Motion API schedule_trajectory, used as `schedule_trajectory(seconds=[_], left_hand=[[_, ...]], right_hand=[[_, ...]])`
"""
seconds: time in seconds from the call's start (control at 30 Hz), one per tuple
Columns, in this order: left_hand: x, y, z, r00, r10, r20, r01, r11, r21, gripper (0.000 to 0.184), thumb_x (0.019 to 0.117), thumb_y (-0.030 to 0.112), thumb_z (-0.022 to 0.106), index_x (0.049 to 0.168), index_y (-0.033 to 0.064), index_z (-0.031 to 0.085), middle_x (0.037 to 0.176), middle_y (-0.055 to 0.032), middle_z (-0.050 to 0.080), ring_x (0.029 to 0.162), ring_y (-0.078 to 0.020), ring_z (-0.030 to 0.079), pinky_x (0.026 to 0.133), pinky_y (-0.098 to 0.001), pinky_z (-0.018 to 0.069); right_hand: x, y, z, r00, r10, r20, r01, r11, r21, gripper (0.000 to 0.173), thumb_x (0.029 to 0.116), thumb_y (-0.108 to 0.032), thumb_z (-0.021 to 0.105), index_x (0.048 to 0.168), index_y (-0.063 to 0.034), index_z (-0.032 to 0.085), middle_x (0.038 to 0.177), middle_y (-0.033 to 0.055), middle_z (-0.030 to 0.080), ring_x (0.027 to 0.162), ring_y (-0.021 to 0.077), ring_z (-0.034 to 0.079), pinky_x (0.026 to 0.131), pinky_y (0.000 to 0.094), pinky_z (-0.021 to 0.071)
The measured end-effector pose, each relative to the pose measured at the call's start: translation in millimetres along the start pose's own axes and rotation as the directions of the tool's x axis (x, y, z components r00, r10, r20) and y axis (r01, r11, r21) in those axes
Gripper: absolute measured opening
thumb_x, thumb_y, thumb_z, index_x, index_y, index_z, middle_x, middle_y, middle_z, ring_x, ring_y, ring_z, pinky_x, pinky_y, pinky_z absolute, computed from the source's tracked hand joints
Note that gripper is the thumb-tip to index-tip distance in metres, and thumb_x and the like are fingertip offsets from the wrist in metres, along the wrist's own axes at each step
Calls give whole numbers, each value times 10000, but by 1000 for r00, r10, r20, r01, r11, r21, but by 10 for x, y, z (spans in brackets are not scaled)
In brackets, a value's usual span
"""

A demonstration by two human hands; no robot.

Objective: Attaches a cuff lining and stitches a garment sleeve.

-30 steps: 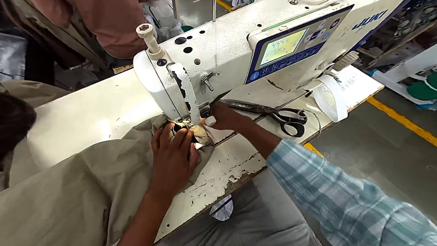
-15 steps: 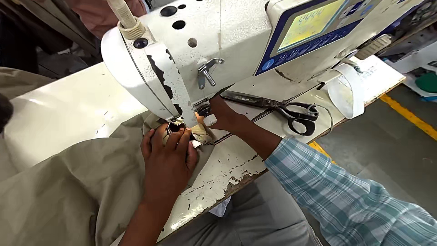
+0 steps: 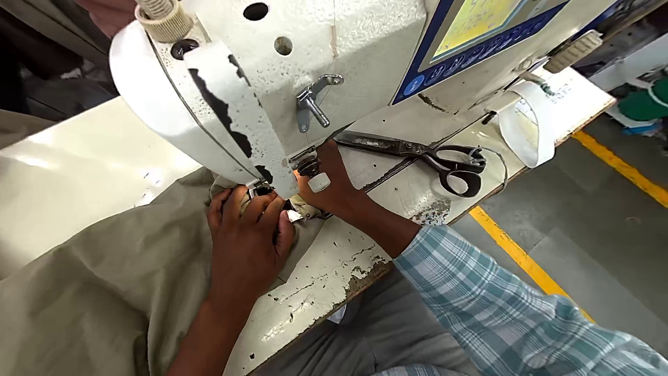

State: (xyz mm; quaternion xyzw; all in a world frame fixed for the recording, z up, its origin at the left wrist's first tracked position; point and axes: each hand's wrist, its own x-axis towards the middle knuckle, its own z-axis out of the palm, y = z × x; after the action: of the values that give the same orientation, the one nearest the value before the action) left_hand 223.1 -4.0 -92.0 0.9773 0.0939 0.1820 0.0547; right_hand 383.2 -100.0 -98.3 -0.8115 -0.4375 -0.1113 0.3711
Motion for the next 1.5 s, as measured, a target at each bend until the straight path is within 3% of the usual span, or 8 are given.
schedule_trajectory(seconds=[0.33, 0.47, 0.6, 0.8, 1.1, 1.27, 1.43, 1.5], left_hand=[[86, -75, 28, 999, 34, -30, -35, 999, -17, 479, 1041, 364, 372, 1171, 165, 787, 1106, -95, 747, 1204, -392, 600, 1099, -627, 318], [75, -80, 29, 999, 41, -13, -41, 999, -25, 485, 1049, 379, 358, 1216, 189, 772, 1124, -92, 736, 1203, -394, 583, 1094, -632, 309], [69, -71, 24, 999, 39, -5, -39, 999, -17, 488, 1051, 377, 353, 1224, 181, 765, 1131, -96, 727, 1206, -393, 582, 1100, -640, 311], [76, -51, 25, 998, 58, -32, -59, 998, -17, 489, 1044, 360, 356, 1204, 166, 775, 1111, -90, 738, 1185, -379, 597, 1083, -627, 325], [74, -8, 25, 999, 28, -20, -28, 1000, -6, 493, 1044, 366, 358, 1195, 147, 772, 1038, -104, 731, 1151, -381, 604, 1108, -634, 293], [75, 9, 33, 999, 26, -26, -27, 1000, -10, 483, 1041, 353, 366, 1210, 165, 777, 969, -111, 723, 1083, -383, 613, 1078, -631, 313], [70, 38, 46, 1000, 1, -27, -2, 1000, -21, 484, 1040, 353, 366, 1190, 169, 787, 982, -113, 724, 1086, -383, 613, 1035, -642, 328], [70, 29, 44, 1000, 3, -23, -4, 1000, -24, 477, 1041, 350, 369, 1194, 171, 785, 973, -110, 725, 1071, -382, 616, 1018, -631, 344]], right_hand=[[31, 2, 20, 1000, 10, -2, -10, 999, -33, 214, 746, -124, 761, 914, 0, 716, 913, 180, 699, 920, 366, 655, 746, 529, 454], [48, 180, -87, 996, 11, 87, -22, 992, 125, 181, 887, -138, 689, 966, 22, 717, 940, 182, 715, 940, 339, 695, 810, 527, 527], [58, 293, -427, 954, 213, 213, -276, 901, 336, 143, 985, -116, 620, 1073, -12, 659, 945, 97, 696, 825, 190, 681, 750, 391, 564], [-110, 310, -427, 976, -109, 190, 48, 953, 298, 189, 921, -160, 692, 1065, -46, 737, 907, 94, 708, 836, 237, 682, 742, 430, 559], [-190, 235, -374, 935, -226, 273, 230, 973, 19, 188, 991, -199, 639, 1115, -167, 777, 974, 69, 669, 918, 275, 632, 719, 410, 498], [-144, 171, -452, 914, -278, 295, 291, 957, 0, 137, 890, -56, 705, 1003, -109, 764, 960, 106, 672, 880, 300, 636, 663, 408, 479], [2, 341, -483, 926, -122, 358, 32, 969, 247, 184, 965, -118, 634, 1077, -39, 756, 959, 135, 692, 871, 290, 681, 745, 480, 557], [136, 382, -488, 934, 18, 358, -123, 954, 274, 180, 1014, -137, 585, 1030, -32, 730, 867, 94, 682, 755, 208, 652, 709, 421, 537]])
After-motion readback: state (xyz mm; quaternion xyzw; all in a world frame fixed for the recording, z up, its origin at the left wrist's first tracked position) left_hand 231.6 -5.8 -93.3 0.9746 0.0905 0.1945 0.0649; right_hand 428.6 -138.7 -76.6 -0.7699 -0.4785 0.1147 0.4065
